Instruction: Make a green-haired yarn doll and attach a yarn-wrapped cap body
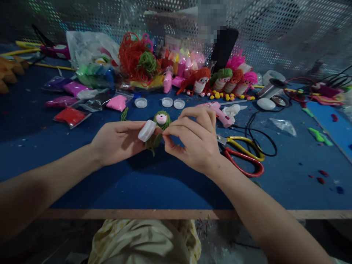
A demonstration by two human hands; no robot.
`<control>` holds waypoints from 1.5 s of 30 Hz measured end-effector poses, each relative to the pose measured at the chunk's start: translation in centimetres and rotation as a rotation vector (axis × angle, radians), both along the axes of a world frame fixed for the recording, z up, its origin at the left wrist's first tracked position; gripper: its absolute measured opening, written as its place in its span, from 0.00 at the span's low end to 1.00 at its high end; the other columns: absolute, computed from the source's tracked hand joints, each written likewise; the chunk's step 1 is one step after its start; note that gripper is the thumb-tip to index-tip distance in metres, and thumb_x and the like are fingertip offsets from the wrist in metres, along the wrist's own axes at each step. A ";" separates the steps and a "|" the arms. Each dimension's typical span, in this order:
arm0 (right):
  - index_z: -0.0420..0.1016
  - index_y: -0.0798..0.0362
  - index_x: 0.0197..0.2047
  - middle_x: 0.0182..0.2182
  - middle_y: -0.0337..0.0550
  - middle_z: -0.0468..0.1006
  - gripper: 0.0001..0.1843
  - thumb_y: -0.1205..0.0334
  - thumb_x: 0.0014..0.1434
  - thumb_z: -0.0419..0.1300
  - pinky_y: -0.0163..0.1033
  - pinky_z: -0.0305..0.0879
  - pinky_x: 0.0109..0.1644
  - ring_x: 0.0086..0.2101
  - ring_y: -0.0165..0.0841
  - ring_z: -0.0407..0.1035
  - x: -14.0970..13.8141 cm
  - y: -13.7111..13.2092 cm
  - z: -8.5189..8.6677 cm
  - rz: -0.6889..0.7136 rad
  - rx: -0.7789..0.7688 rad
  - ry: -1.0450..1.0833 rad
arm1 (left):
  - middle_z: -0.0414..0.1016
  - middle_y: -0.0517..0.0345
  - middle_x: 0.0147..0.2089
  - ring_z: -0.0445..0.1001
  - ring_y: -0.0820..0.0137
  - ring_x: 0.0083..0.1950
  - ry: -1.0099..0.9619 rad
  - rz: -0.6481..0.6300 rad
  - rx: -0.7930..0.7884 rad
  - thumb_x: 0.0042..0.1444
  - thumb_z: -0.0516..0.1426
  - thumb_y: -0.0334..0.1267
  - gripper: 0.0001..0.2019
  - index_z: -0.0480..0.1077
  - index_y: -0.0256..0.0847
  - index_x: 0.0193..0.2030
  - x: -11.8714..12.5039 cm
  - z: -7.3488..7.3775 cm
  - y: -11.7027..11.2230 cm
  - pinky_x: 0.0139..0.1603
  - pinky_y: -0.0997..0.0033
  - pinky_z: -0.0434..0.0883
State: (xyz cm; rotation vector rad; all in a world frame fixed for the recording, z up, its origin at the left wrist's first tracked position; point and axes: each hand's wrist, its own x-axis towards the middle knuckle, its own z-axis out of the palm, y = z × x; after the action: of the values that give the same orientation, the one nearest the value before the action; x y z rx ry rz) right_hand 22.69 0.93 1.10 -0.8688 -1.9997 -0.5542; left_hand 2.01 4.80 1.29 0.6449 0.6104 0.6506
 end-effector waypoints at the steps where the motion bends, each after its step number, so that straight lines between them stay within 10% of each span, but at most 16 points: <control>1: 0.75 0.45 0.34 0.28 0.34 0.83 0.07 0.68 0.58 0.67 0.48 0.66 0.44 0.38 0.39 0.76 0.0 -0.1 0.1 0.000 -0.009 -0.001 | 0.77 0.51 0.32 0.75 0.69 0.37 0.015 0.017 0.012 0.62 0.55 0.30 0.11 0.78 0.32 0.33 0.0 0.1 0.0 0.44 0.70 0.73; 18: 0.78 0.41 0.32 0.27 0.36 0.82 0.07 0.63 0.61 0.64 0.52 0.70 0.45 0.39 0.41 0.76 0.0 -1.0 0.9 -0.051 -0.186 -0.080 | 0.54 0.59 0.19 0.54 0.76 0.18 0.209 -0.042 0.028 0.54 0.58 0.35 0.15 0.66 0.36 0.17 0.2 0.0 0.3 0.13 0.79 0.53; 45: 0.77 0.44 0.38 0.30 0.35 0.84 0.06 0.66 0.61 0.67 0.51 0.64 0.49 0.41 0.41 0.78 0.4 -0.7 0.5 0.036 -0.106 -0.194 | 0.60 0.61 0.22 0.54 0.83 0.17 0.376 -0.045 0.057 0.57 0.59 0.33 0.13 0.66 0.36 0.22 0.2 0.7 -0.1 0.09 0.88 0.48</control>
State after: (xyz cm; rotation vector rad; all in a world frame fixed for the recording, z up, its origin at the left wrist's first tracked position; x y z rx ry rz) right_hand 23.09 0.21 1.56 -0.8683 -2.2333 -0.5335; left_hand 2.21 4.67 2.01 0.8414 0.9255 0.5082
